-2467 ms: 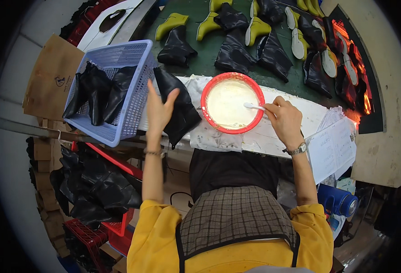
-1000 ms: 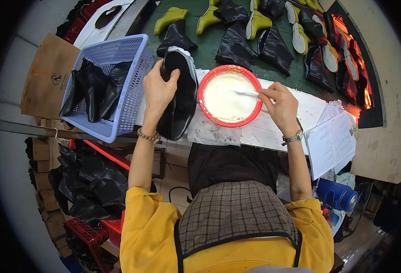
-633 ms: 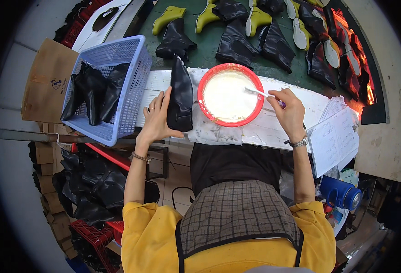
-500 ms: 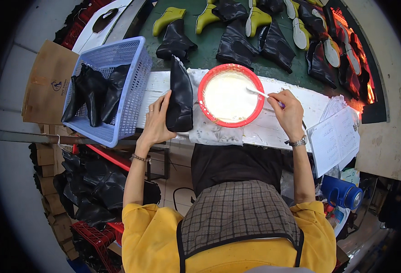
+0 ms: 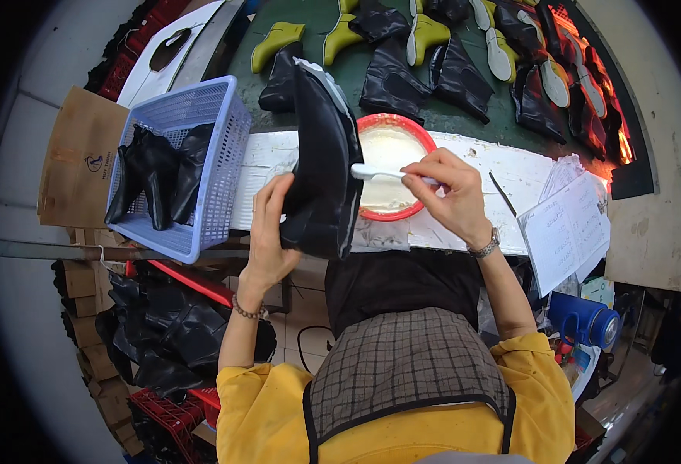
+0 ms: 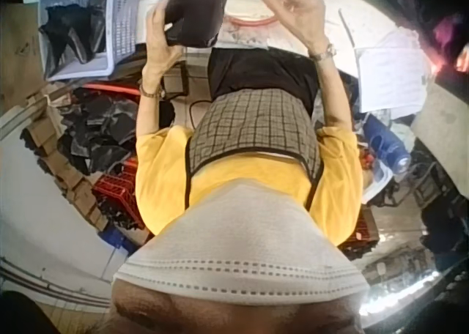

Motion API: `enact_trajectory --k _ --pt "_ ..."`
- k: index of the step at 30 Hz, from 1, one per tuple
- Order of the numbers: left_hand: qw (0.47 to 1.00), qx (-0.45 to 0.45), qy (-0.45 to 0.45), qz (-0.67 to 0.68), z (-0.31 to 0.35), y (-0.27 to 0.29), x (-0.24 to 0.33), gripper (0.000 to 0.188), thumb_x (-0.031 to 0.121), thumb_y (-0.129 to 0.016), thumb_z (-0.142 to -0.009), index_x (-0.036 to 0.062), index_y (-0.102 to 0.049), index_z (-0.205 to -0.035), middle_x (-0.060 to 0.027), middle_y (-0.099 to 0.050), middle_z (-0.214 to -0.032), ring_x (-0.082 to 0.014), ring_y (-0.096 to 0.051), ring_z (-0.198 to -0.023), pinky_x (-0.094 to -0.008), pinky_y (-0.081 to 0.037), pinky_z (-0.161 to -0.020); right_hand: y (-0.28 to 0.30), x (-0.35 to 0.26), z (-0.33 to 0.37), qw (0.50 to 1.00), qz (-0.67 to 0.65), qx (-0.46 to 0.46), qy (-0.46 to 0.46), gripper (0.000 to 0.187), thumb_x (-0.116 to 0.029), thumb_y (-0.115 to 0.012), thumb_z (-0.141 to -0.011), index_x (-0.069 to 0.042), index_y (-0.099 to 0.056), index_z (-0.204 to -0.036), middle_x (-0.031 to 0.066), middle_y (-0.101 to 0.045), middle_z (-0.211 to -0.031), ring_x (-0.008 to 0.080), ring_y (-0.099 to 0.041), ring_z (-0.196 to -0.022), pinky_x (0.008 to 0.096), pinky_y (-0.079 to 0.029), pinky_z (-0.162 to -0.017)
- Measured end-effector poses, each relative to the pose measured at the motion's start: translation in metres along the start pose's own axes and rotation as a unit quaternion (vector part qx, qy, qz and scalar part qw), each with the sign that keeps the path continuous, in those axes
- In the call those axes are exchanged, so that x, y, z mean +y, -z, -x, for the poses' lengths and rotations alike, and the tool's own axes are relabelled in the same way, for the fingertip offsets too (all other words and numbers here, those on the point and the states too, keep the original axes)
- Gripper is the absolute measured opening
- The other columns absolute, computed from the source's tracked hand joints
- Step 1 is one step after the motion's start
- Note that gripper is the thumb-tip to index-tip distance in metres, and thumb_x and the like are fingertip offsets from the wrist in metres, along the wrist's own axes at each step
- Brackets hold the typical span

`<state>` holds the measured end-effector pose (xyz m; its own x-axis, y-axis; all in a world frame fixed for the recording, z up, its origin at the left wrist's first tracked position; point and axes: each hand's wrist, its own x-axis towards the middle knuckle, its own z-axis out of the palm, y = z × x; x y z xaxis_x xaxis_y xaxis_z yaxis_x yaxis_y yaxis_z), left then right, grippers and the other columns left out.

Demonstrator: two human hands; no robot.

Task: The recorder is applying glue to the edges of black shoe uppers using a small brush at a factory workstation.

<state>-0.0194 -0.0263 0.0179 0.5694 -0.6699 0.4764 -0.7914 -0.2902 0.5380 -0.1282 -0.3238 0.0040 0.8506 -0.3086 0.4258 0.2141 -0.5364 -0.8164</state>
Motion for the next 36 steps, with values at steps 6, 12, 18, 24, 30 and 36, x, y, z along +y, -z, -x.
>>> enact_trajectory --k 6,12,18,24,30,36 --pt "0.998 -0.016 -0.041 0.053 0.000 -0.001 0.005 0.088 0.007 -0.087 -0.076 0.0001 -0.042 -0.151 -0.0213 -0.052 -0.146 -0.0352 -0.055 -0.133 -0.0423 -0.046 -0.110 0.020 0.010 -0.036 0.993 0.077 0.082 0.034 0.013 -0.012 -0.082 -0.086 -0.006 -0.081 -0.098 0.0025 -0.070 -0.089 0.0097 -0.062 -0.067 0.0249 -0.047 -0.058" --pt "0.995 0.083 -0.012 0.049 -0.015 -0.011 0.007 0.084 0.002 -0.084 -0.081 -0.0003 -0.041 -0.152 -0.0167 -0.051 -0.147 -0.0276 -0.054 -0.134 -0.0379 -0.043 -0.113 0.019 0.001 -0.024 0.992 0.012 0.061 0.111 0.021 -0.004 -0.085 -0.080 -0.004 -0.081 -0.101 0.0062 -0.068 -0.089 0.0145 -0.066 -0.075 0.0268 -0.052 -0.065" --pt "0.982 0.187 -0.012 0.024 -0.039 -0.031 0.009 0.078 -0.002 -0.079 -0.083 -0.0023 -0.041 -0.151 -0.0156 -0.051 -0.148 -0.0278 -0.052 -0.136 -0.0382 -0.039 -0.116 0.016 -0.014 0.006 0.994 -0.005 0.018 0.112 0.022 0.001 -0.084 -0.081 -0.003 -0.081 -0.103 0.0068 -0.069 -0.094 0.0147 -0.067 -0.082 0.0258 -0.053 -0.071" --pt "0.974 0.222 -0.041 -0.030 -0.055 -0.042 0.003 0.067 -0.002 -0.076 -0.084 -0.0011 -0.049 -0.146 -0.0179 -0.057 -0.140 -0.0346 -0.058 -0.128 -0.0405 -0.046 -0.109 0.022 -0.031 0.012 0.996 -0.044 -0.048 0.067 0.019 0.001 -0.082 -0.082 -0.002 -0.081 -0.100 0.0056 -0.069 -0.090 0.0134 -0.065 -0.077 0.0250 -0.050 -0.066" --pt "0.969 0.197 0.104 0.110 -0.045 -0.033 0.003 0.059 -0.012 -0.062 -0.086 -0.0045 -0.054 -0.144 -0.0165 -0.066 -0.130 -0.0260 -0.063 -0.123 -0.0382 -0.047 -0.106 0.029 0.001 -0.001 0.997 0.065 -0.027 -0.030 0.010 -0.009 -0.078 -0.088 -0.005 -0.081 -0.097 0.0042 -0.070 -0.085 0.0145 -0.064 -0.069 0.0272 -0.048 -0.061" --pt "0.778 0.182 0.420 0.430 0.004 0.017 -0.027 0.035 -0.015 -0.050 -0.075 0.0039 -0.058 -0.104 -0.0049 -0.055 -0.068 -0.0127 -0.041 -0.040 -0.0241 -0.029 -0.033 0.041 0.058 -0.014 0.957 0.287 -0.040 0.031 0.013 -0.021 -0.077 -0.089 -0.010 -0.081 -0.092 0.0016 -0.071 -0.086 0.0187 -0.067 -0.069 0.0301 -0.052 -0.063"
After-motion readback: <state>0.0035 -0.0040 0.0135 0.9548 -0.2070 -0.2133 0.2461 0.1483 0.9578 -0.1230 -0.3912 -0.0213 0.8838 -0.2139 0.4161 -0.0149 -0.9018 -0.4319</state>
